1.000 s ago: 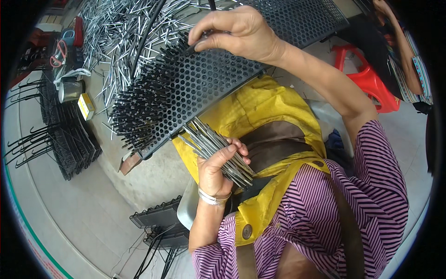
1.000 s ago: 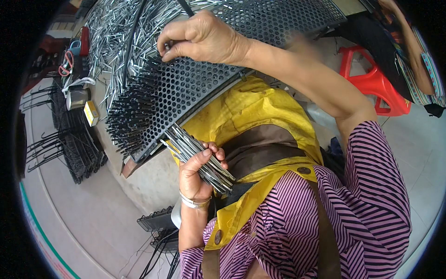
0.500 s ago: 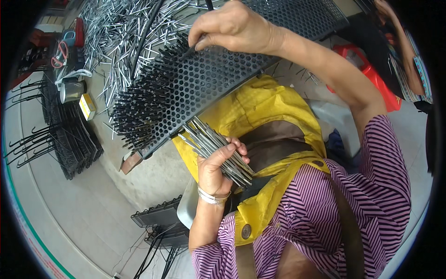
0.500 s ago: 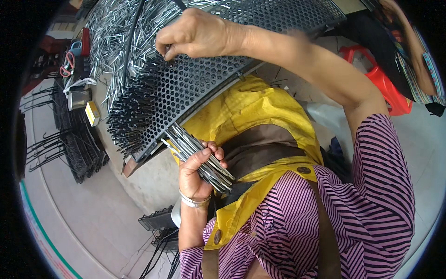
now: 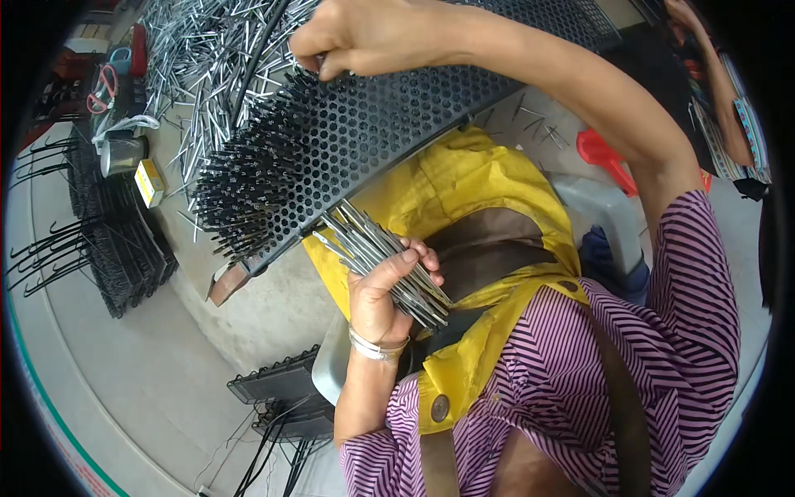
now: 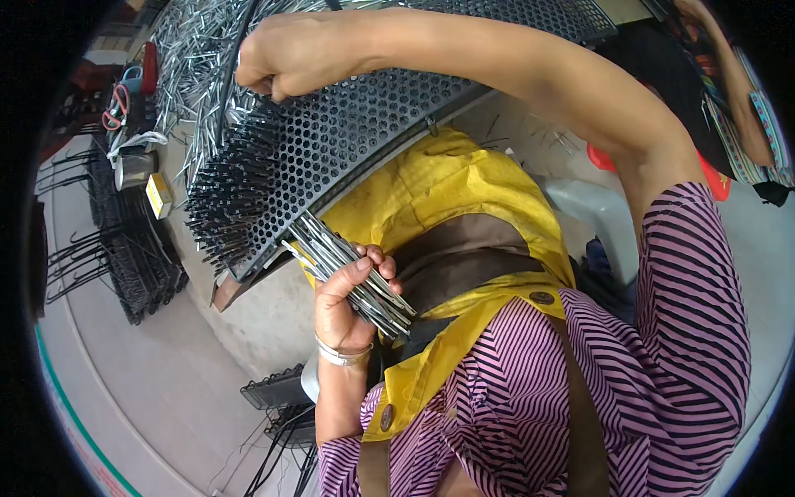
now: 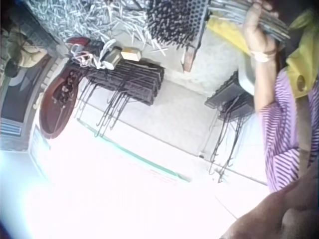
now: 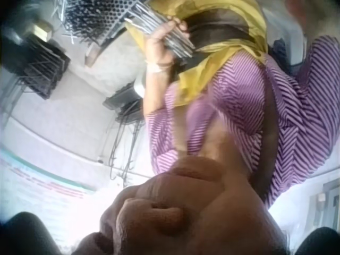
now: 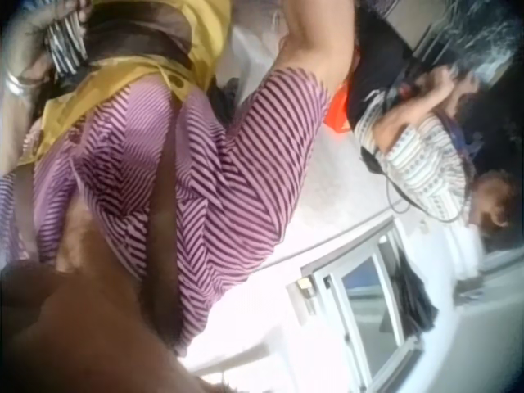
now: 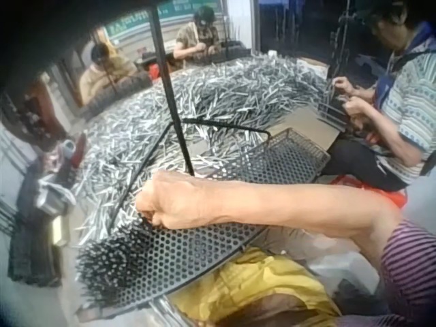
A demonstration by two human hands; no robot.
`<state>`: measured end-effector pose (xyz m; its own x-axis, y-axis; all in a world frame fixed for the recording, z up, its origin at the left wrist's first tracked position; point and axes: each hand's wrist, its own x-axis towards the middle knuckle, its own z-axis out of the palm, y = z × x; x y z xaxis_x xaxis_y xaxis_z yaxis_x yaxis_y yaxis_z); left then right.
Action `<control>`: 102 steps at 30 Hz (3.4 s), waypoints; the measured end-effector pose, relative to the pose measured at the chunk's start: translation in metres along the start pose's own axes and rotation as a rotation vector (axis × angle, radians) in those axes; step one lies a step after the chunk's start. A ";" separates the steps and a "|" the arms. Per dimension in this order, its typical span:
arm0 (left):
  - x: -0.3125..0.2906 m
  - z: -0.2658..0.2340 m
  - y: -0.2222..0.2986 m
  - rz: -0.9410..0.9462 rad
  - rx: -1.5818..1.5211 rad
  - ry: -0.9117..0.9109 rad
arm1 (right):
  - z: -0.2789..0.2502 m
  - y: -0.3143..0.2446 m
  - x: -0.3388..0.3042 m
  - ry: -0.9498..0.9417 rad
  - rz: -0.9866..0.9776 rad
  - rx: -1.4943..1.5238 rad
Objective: The person gathers a bundle of metal clips from a pile on the table and inserts them one by one into the holes of a perforated grid.
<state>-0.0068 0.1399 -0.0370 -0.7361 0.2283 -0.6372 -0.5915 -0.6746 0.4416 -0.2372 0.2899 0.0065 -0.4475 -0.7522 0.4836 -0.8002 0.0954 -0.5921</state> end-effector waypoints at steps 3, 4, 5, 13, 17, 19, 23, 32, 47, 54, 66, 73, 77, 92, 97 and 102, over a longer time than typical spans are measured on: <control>-0.001 0.002 0.000 -0.006 0.000 0.003 | 0.007 -0.006 0.016 -0.015 0.110 -0.210; -0.001 0.002 0.000 -0.008 -0.003 0.008 | 0.010 -0.008 0.021 -0.023 0.199 -0.309; 0.000 0.002 0.000 -0.012 -0.004 0.007 | 0.014 -0.007 0.025 0.028 0.176 -0.321; 0.000 0.001 0.000 -0.007 -0.008 0.001 | 0.012 -0.007 0.022 0.094 0.209 -0.246; 0.000 0.000 0.001 -0.006 -0.009 0.002 | 0.016 0.001 0.011 0.235 0.066 -0.130; 0.000 0.000 0.000 -0.004 -0.017 -0.002 | 0.015 0.005 0.004 0.275 0.007 -0.146; 0.001 0.003 0.000 -0.001 -0.011 -0.005 | 0.022 0.006 -0.001 0.226 0.220 -0.186; -0.005 0.001 -0.003 -0.024 0.035 -0.017 | 0.029 0.011 -0.021 0.287 0.190 -0.396; -0.018 0.001 -0.014 -0.117 0.094 -0.100 | 0.049 -0.008 0.021 0.367 0.091 -0.585; -0.027 0.001 -0.017 -0.161 0.138 -0.128 | 0.063 0.007 0.027 0.407 0.126 -0.613; -0.027 0.004 -0.011 -0.197 0.137 -0.010 | 0.055 0.008 0.012 0.601 -0.124 -0.619; -0.018 0.000 0.000 -0.047 0.085 -0.038 | 0.055 0.001 -0.005 0.576 -0.119 -0.684; -0.017 -0.002 0.003 0.009 0.052 -0.039 | 0.053 0.005 -0.002 0.563 -0.072 -0.612; -0.018 -0.013 0.004 0.114 0.026 -0.067 | 0.065 -0.091 -0.052 0.049 0.546 0.176; -0.016 -0.011 -0.001 0.115 0.122 0.033 | 0.104 -0.116 -0.089 0.140 0.906 1.051; -0.013 -0.010 -0.006 0.106 0.200 0.065 | 0.110 -0.118 -0.095 0.253 0.978 1.086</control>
<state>0.0094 0.1340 -0.0375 -0.7786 0.1136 -0.6172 -0.5704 -0.5380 0.6206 -0.0561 0.2788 -0.0403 -0.7671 -0.5366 -0.3515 0.4836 -0.1237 -0.8665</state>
